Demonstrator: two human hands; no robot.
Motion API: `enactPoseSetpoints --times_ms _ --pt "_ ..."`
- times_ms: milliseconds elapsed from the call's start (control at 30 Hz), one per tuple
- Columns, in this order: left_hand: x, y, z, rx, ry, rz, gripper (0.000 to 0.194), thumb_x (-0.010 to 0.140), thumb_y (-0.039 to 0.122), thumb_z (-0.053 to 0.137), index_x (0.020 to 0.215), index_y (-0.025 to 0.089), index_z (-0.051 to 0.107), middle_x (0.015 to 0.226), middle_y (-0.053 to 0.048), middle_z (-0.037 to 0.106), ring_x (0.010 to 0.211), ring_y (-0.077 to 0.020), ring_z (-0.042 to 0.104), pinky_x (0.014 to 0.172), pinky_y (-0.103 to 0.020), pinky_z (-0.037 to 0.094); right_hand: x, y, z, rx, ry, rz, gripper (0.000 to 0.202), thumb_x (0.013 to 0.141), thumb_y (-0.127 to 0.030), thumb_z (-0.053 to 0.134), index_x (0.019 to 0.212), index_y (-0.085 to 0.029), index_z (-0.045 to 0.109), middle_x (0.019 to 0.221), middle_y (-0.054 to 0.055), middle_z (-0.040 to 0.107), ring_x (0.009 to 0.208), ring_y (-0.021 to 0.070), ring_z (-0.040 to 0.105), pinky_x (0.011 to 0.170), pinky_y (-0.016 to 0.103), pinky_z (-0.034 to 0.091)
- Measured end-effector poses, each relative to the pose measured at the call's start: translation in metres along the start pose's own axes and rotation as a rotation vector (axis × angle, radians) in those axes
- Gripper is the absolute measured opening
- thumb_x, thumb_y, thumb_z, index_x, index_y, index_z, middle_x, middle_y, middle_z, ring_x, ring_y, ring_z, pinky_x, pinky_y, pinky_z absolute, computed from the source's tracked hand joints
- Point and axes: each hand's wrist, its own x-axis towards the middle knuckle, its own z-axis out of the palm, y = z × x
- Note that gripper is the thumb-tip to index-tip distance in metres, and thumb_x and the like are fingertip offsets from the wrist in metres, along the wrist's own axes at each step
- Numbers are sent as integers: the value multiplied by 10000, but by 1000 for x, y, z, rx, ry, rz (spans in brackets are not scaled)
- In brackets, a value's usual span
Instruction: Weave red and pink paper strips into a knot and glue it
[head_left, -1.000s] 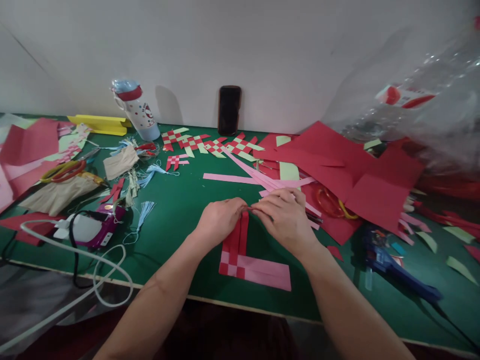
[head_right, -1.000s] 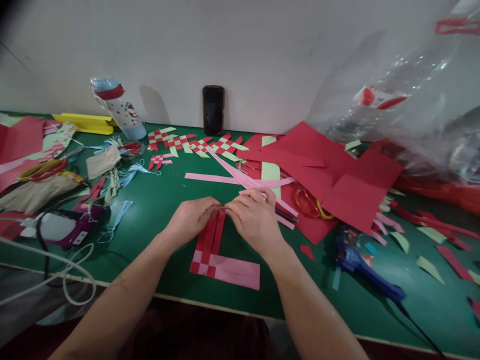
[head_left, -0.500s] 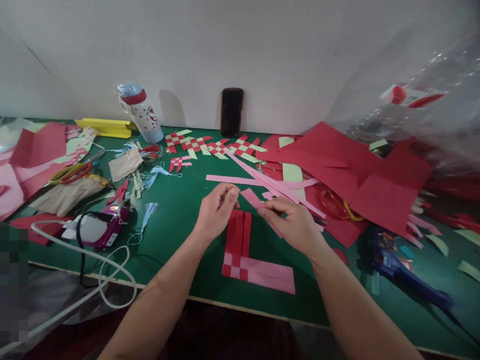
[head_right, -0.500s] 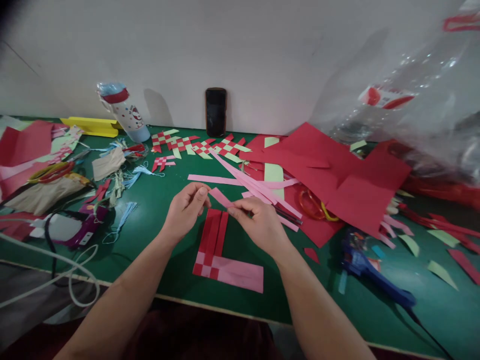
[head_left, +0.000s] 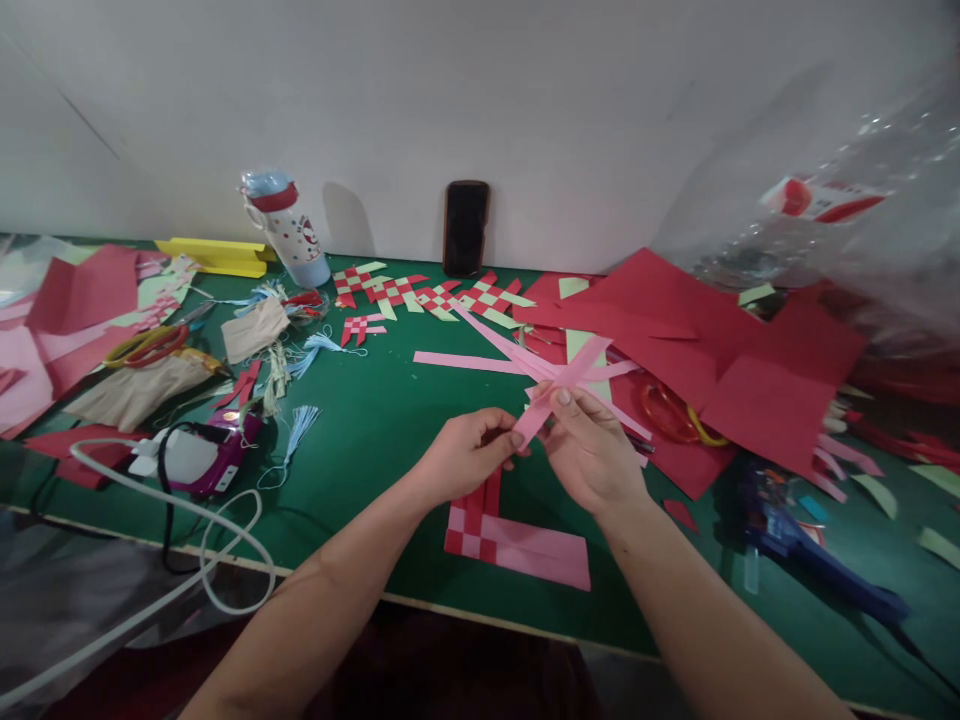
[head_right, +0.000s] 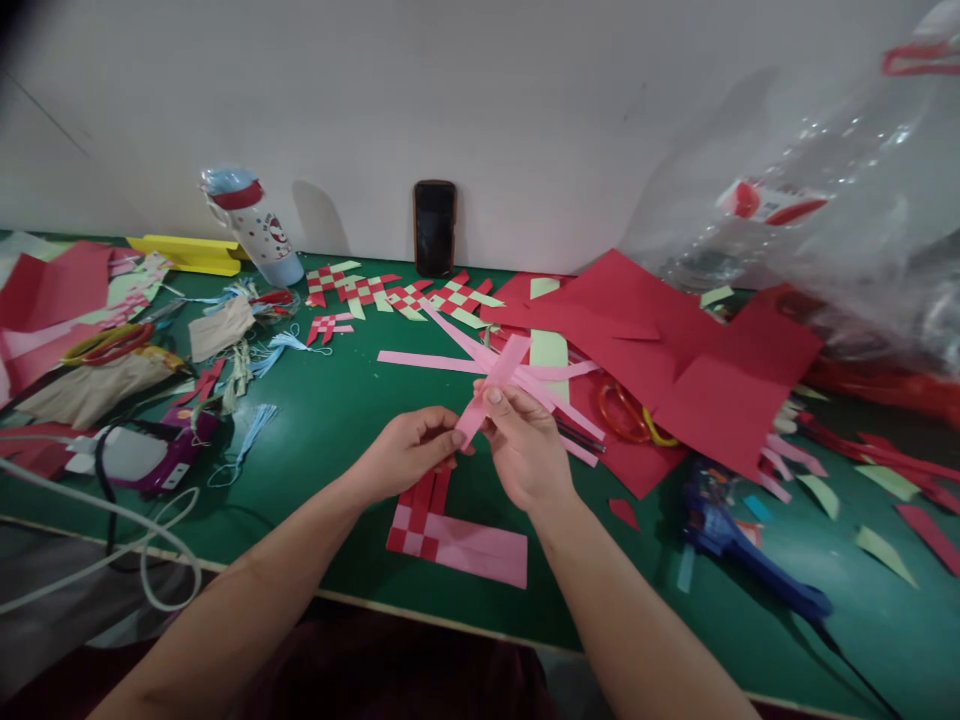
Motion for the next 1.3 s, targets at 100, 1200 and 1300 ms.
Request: enactPoseSetpoints --times_ms 100,1200,1300 --pt "0 2 0 -52 40 -22 143 932 302 514 912 165 550 848 -35 693 584 -85 609 568 -211 489 2 0 -3 -5 48 -17 247 637 -451 833 723 -260 703 715 -30 616 591 101 516 562 270 474" --pt "-126 -43 25 1287 215 393 411 940 412 550 1261 158 584 1258 -79 643 1161 -241 572 1119 -429 378 11 -1 -13 -364 44 -156 242 716 -393 784 844 -222 670 632 -22 587 545 131 551 524 297 494" --pt "-123 -44 22 1301 212 422 423 945 447 531 1243 154 598 1249 -65 651 1151 -235 575 1114 -412 374 11 1 -10 -381 13 -91 313 719 -414 779 920 -209 653 659 -15 631 576 136 615 551 291 539"
